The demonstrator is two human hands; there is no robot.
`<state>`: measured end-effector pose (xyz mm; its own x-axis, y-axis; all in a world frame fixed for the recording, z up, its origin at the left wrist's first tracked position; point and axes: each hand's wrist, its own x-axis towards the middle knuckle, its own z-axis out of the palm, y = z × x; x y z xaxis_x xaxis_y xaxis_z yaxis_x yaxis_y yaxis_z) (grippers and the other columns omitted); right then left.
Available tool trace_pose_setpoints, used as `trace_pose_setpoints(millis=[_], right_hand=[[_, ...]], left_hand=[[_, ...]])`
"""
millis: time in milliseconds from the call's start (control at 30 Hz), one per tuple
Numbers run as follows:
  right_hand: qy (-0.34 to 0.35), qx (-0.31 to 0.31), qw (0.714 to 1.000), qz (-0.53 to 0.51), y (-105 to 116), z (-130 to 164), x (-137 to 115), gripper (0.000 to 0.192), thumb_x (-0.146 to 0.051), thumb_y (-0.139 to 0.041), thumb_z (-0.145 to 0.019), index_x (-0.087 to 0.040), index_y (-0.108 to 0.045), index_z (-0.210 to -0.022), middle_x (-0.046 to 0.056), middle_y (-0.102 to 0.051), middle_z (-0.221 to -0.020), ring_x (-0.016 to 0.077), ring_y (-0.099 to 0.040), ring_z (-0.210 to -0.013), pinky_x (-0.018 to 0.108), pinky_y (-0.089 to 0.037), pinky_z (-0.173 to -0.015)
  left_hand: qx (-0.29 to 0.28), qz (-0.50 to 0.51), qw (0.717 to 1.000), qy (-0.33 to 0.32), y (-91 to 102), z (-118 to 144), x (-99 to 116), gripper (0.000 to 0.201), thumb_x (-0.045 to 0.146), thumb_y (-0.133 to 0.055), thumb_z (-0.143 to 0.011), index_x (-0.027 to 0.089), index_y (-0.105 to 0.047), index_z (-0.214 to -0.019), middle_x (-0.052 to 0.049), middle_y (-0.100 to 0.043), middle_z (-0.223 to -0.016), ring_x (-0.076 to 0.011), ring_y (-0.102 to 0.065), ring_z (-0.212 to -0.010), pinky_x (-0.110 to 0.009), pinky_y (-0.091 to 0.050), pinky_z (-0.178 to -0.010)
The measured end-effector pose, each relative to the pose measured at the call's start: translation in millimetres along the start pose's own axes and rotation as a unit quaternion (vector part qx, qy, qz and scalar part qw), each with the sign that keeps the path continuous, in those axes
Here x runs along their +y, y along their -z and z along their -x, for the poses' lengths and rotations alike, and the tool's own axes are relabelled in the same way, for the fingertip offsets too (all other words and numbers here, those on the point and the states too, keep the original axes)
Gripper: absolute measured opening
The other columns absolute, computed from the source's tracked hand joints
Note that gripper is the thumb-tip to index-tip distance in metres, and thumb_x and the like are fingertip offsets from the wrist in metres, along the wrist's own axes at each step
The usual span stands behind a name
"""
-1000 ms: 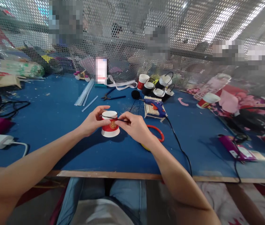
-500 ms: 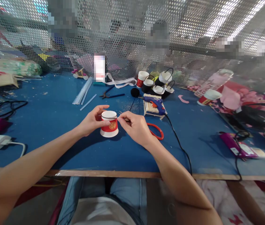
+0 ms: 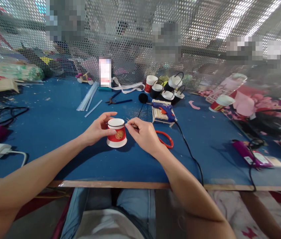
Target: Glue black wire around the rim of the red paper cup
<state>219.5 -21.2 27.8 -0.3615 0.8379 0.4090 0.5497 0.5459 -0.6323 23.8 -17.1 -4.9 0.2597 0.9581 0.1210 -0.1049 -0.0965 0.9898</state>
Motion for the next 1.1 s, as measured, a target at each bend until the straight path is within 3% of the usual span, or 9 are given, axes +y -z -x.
trace_pose_setpoints(millis=[700, 933, 1100], right_hand=[[-0.011, -0.01, 0.999, -0.035, -1.6, 0.5, 0.2, 0.013, -0.029, -0.051, -0.084, -0.018, -0.057, -0.079, -0.002, -0.055, -0.063, 0.0089, -0.047, -0.056, 0.022, -0.036, -0.053], [-0.01, -0.038, 0.997, -0.07, -0.4, -0.4, 6.4, 0.02, -0.032, -0.051, -0.085, -0.021, -0.06, -0.098, -0.005, -0.044, -0.054, 0.0078, -0.038, -0.049, 0.021, -0.033, -0.048], [0.009, -0.072, 0.992, -0.1, 1.6, -1.0, 5.8, 0.019, -0.028, -0.048, -0.086, -0.021, -0.063, -0.096, 0.002, -0.063, -0.087, 0.0114, -0.055, -0.072, 0.023, -0.042, -0.062]], left_hand=[[-0.059, 0.076, 0.995, 0.006, 3.8, 0.1, -7.1, 0.066, 0.024, -0.075, -0.061, 0.022, -0.045, -0.12, -0.005, -0.059, -0.095, -0.018, -0.059, -0.089, -0.033, -0.047, -0.079], [-0.076, 0.122, 0.989, 0.029, 1.7, 0.4, -6.2, 0.069, 0.025, -0.077, -0.059, 0.02, -0.044, -0.12, -0.004, -0.06, -0.092, -0.0173, -0.059, -0.086, -0.033, -0.046, -0.079], [-0.092, 0.136, 0.985, 0.045, 1.4, 0.8, -5.2, 0.069, 0.024, -0.077, -0.059, 0.022, -0.045, -0.119, -0.003, -0.06, -0.093, -0.0164, -0.06, -0.083, -0.032, -0.046, -0.078]])
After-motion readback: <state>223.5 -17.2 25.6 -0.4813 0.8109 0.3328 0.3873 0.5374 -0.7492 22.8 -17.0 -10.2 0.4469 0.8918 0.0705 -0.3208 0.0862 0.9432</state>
